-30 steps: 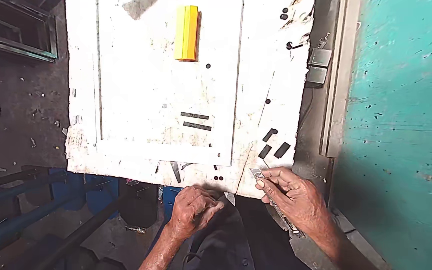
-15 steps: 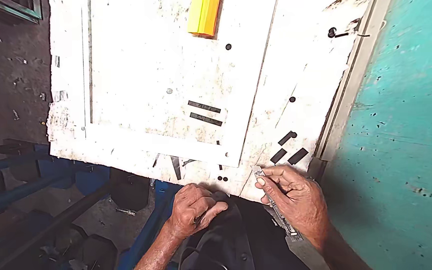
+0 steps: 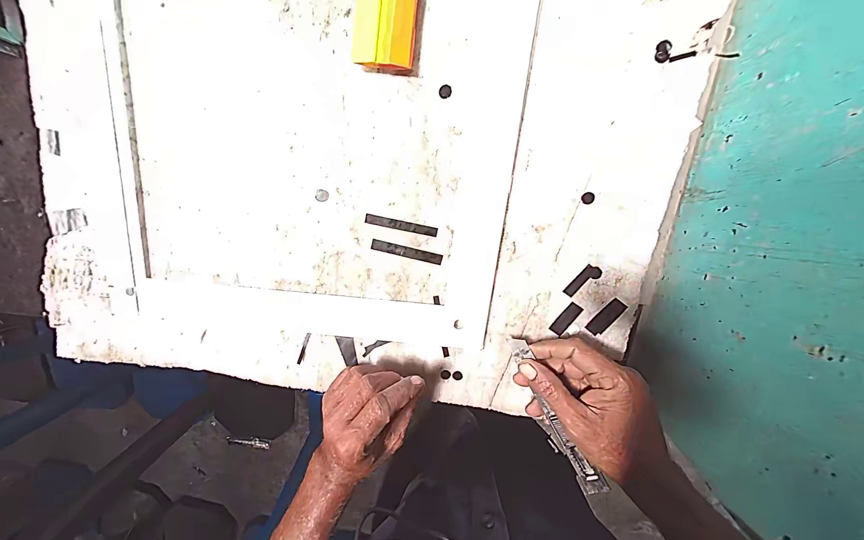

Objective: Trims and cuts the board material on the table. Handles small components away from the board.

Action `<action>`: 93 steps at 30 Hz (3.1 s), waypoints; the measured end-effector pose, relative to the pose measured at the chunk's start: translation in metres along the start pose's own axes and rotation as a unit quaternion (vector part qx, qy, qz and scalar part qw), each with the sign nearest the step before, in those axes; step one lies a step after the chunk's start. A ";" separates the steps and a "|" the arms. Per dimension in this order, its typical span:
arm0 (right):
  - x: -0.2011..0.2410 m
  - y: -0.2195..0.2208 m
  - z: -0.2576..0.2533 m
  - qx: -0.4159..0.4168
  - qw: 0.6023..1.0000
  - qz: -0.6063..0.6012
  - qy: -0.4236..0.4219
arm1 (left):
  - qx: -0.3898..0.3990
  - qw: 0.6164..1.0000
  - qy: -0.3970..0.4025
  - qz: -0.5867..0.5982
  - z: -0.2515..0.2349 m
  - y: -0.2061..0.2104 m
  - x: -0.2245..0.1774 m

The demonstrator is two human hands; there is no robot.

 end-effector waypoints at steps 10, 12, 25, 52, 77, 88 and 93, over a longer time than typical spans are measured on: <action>-0.003 -0.001 -0.004 -0.024 0.999 -0.032 0.008 | 0.019 1.000 -0.011 0.014 -0.007 0.004 0.014; -0.004 -0.002 -0.003 -0.025 0.999 -0.032 0.008 | 0.023 1.000 -0.012 0.010 -0.007 0.005 0.015; -0.006 -0.002 -0.001 -0.034 0.999 -0.031 -0.006 | 0.047 0.999 -0.012 -0.006 -0.007 0.010 0.016; 0.003 0.007 -0.006 -0.038 0.999 -0.023 -0.025 | 0.069 0.997 -0.015 0.003 -0.011 0.011 0.018; 0.001 0.003 -0.015 -0.020 0.998 0.057 -0.021 | 0.228 0.968 0.031 -0.102 -0.060 0.055 -0.014; -0.002 0.005 -0.019 -0.009 0.998 0.059 -0.018 | 0.233 0.961 0.020 -0.146 -0.060 0.060 -0.015; -0.002 0.005 -0.020 -0.014 0.998 0.062 -0.023 | 0.237 0.960 0.016 -0.150 -0.061 0.060 -0.015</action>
Point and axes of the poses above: each hand's wrist, its own z-axis away from the middle knuckle, its own y-axis out of the palm, x = y × z, the point moved 9 cm from there along -z, towards the middle knuckle, and after that the axes turned 8 degrees about x, right-handed, at the moved point
